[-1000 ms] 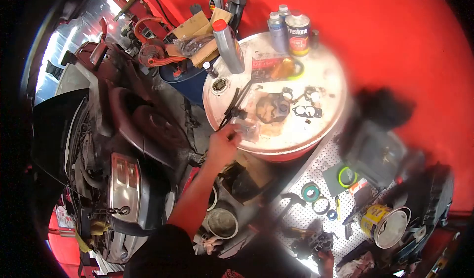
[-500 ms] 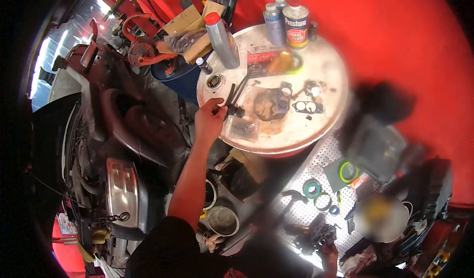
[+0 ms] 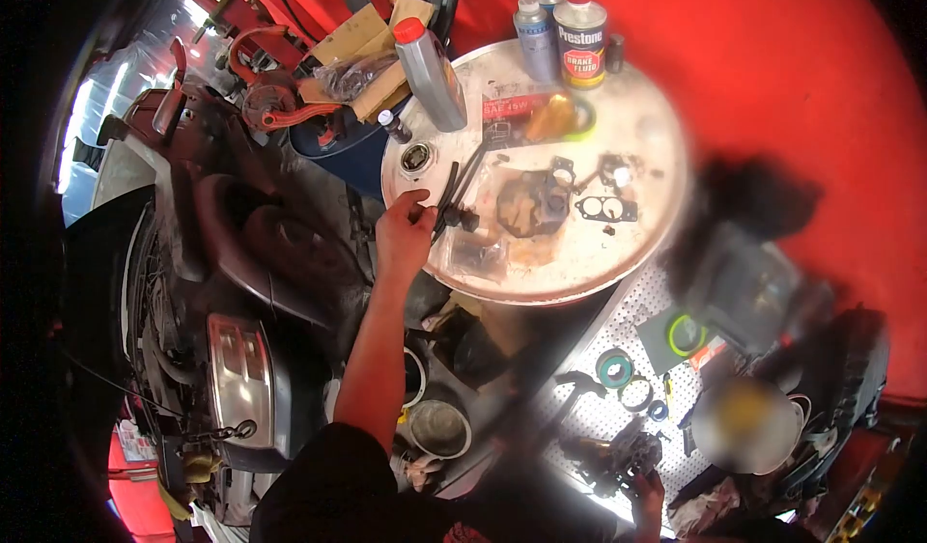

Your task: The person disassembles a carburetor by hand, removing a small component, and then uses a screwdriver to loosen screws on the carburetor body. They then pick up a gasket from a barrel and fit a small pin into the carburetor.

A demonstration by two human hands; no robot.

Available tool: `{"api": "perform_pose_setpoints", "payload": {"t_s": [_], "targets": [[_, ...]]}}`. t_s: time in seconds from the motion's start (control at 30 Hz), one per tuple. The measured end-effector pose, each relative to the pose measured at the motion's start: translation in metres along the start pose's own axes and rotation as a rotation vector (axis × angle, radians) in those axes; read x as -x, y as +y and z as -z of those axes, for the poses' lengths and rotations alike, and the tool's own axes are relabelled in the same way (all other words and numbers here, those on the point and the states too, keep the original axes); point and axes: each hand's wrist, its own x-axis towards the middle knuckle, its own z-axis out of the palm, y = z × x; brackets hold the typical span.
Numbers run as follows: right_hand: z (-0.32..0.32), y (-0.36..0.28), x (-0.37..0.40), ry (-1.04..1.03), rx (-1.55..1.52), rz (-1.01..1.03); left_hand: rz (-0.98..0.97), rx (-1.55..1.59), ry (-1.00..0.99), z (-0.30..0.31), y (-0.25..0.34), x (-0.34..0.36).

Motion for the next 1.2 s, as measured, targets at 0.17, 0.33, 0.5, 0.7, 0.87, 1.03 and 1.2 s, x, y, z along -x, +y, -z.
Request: {"api": "perform_pose_setpoints", "payload": {"t_s": [0.17, 0.33, 0.5, 0.7, 0.87, 1.03, 1.2], "targets": [[-0.003, -0.001, -0.001, 0.102, -0.266, -0.143, 0.079, 0.009, -0.05, 0.001, 0.001, -0.001], [0.001, 0.004, -0.002, 0.078, -0.184, -0.129, -0.291, -0.299, -0.107, 0.0, 0.001, 0.0], [-0.003, -0.001, 0.001, 0.094, -0.214, -0.157, -0.372, -0.468, -0.267, -0.015, -0.001, -0.012], [-0.003, 0.002, 0.0, 0.158, -0.211, -0.233, -0.373, -0.383, -0.289, -0.022, -0.017, -0.023], [-0.004, 0.001, -0.002, 0.198, -0.192, -0.22, -0.37, -0.196, -0.04, -0.007, -0.008, -0.019], [0.008, 0.026, -0.011, 0.236, -0.161, -0.16, -0.124, 0.295, -0.16, 0.019, 0.013, 0.018], [-0.009, 0.0, -0.001, 0.24, -0.285, -0.187, -0.015, 0.443, -0.395, -0.015, 0.05, 0.156]]}}
